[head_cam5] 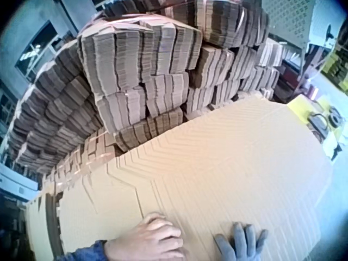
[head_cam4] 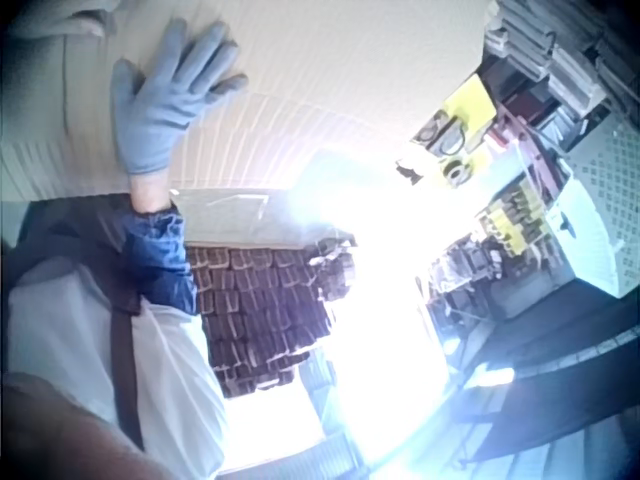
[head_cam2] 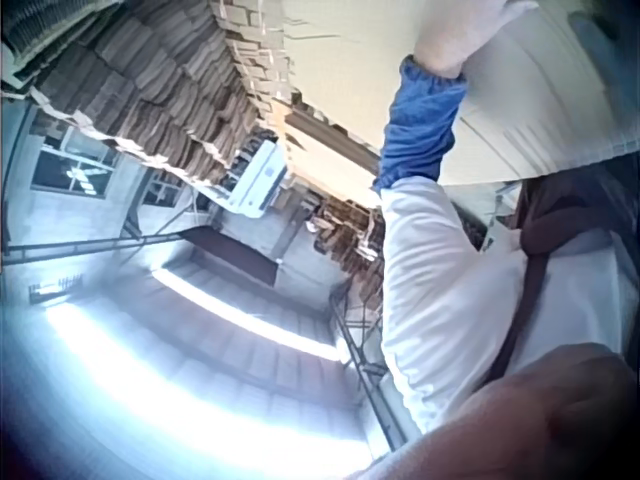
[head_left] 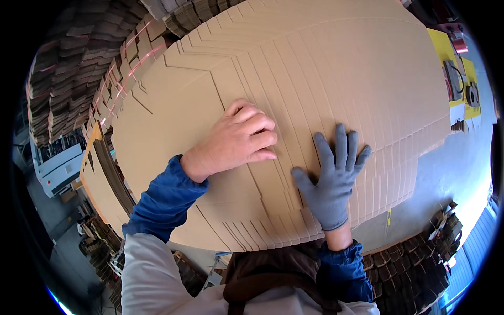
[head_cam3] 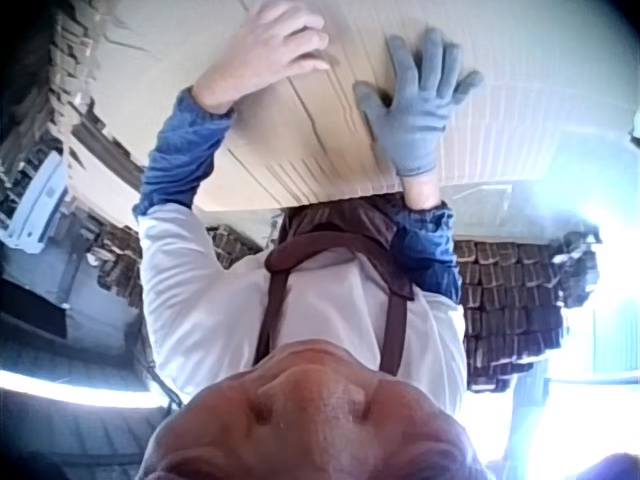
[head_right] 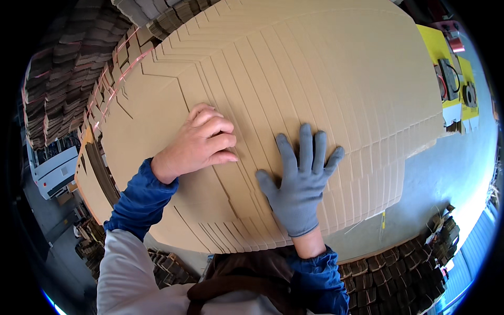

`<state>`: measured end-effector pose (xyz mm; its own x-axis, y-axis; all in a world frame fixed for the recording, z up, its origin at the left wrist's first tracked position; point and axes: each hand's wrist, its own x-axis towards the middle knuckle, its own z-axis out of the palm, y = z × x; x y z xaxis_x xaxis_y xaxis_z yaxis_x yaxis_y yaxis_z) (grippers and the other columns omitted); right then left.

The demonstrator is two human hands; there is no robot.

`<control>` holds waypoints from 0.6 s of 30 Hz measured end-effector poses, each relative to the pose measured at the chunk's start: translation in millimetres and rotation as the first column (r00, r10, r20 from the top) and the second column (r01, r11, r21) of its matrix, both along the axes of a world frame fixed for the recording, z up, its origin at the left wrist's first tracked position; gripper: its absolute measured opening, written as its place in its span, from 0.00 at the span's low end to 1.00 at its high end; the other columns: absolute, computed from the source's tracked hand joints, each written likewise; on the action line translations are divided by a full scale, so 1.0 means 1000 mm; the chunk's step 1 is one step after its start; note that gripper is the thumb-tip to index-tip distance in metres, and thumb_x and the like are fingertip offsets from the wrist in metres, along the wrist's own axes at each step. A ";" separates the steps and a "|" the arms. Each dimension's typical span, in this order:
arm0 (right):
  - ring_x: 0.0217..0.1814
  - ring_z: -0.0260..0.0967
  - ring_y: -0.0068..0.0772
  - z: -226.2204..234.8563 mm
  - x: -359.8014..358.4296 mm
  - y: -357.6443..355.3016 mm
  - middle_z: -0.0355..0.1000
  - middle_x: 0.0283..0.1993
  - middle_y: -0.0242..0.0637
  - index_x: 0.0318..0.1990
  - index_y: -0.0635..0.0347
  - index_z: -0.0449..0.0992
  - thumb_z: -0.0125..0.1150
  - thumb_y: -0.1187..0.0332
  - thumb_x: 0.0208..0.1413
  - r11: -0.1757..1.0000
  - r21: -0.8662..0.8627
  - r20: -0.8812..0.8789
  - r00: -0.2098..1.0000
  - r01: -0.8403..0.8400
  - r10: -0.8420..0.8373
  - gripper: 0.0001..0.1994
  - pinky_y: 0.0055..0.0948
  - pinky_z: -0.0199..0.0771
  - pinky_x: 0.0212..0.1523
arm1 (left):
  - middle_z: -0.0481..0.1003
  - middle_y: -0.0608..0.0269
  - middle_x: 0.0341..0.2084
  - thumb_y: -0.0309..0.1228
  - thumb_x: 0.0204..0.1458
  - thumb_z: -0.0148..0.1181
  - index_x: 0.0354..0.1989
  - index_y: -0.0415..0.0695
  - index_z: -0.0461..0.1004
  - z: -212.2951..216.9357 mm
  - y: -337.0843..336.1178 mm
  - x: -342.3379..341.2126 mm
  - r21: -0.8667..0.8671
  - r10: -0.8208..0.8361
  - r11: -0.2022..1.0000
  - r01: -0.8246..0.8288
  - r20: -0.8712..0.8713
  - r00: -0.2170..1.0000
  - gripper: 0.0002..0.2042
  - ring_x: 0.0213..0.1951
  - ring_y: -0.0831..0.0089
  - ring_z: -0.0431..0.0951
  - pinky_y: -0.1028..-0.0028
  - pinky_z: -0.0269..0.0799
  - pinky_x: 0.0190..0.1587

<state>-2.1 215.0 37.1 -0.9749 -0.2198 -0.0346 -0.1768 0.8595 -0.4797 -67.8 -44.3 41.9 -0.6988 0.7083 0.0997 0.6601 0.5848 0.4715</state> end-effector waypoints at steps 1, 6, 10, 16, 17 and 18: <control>0.82 0.46 0.67 0.000 0.000 0.000 0.54 0.79 0.53 0.70 0.49 0.71 0.72 0.49 0.51 1.000 -0.001 -0.004 1.000 0.002 -0.002 0.38 0.77 0.28 0.77 | 0.71 0.70 0.41 0.45 0.46 0.76 0.35 0.51 0.75 -0.001 0.000 0.000 0.008 0.003 1.000 -0.003 -0.003 1.000 0.18 0.49 0.63 0.71 0.55 0.66 0.62; 0.82 0.46 0.67 0.000 0.001 -0.001 0.54 0.79 0.53 0.70 0.48 0.71 0.72 0.49 0.50 1.000 -0.006 -0.003 1.000 0.006 -0.006 0.38 0.77 0.28 0.77 | 0.71 0.71 0.41 0.44 0.48 0.75 0.36 0.52 0.75 0.002 -0.001 -0.002 0.023 -0.016 1.000 0.015 0.020 1.000 0.16 0.49 0.66 0.71 0.58 0.64 0.61; 0.82 0.46 0.67 -0.001 0.002 -0.002 0.55 0.79 0.53 0.70 0.47 0.71 0.72 0.49 0.50 1.000 -0.007 -0.005 1.000 0.012 -0.012 0.38 0.77 0.28 0.77 | 0.71 0.71 0.41 0.42 0.49 0.75 0.36 0.52 0.74 0.005 -0.002 -0.003 0.029 -0.025 0.999 0.024 0.042 0.999 0.15 0.49 0.66 0.71 0.59 0.63 0.61; 0.81 0.47 0.66 -0.001 0.000 0.000 0.55 0.79 0.53 0.70 0.47 0.71 0.73 0.49 0.49 1.000 -0.008 0.007 1.000 0.015 -0.015 0.38 0.78 0.29 0.77 | 0.70 0.69 0.40 0.47 0.47 0.74 0.34 0.51 0.74 0.006 0.000 -0.005 0.021 -0.037 0.999 0.036 0.051 0.998 0.18 0.47 0.63 0.70 0.55 0.64 0.60; 0.81 0.47 0.66 -0.001 0.000 0.001 0.55 0.79 0.53 0.70 0.47 0.71 0.73 0.49 0.49 1.000 -0.013 0.006 1.000 0.017 -0.017 0.39 0.78 0.29 0.77 | 0.70 0.69 0.40 0.47 0.47 0.74 0.34 0.51 0.74 0.006 0.001 -0.005 0.021 -0.035 0.999 0.034 0.056 0.998 0.18 0.47 0.63 0.70 0.55 0.64 0.60; 0.81 0.47 0.66 -0.001 0.000 0.002 0.55 0.79 0.53 0.70 0.47 0.71 0.73 0.49 0.49 1.000 -0.018 0.004 1.000 0.018 -0.018 0.39 0.78 0.28 0.77 | 0.70 0.69 0.40 0.47 0.47 0.74 0.34 0.51 0.74 0.006 0.002 -0.005 0.021 -0.033 0.999 0.031 0.061 0.998 0.18 0.47 0.63 0.70 0.55 0.64 0.60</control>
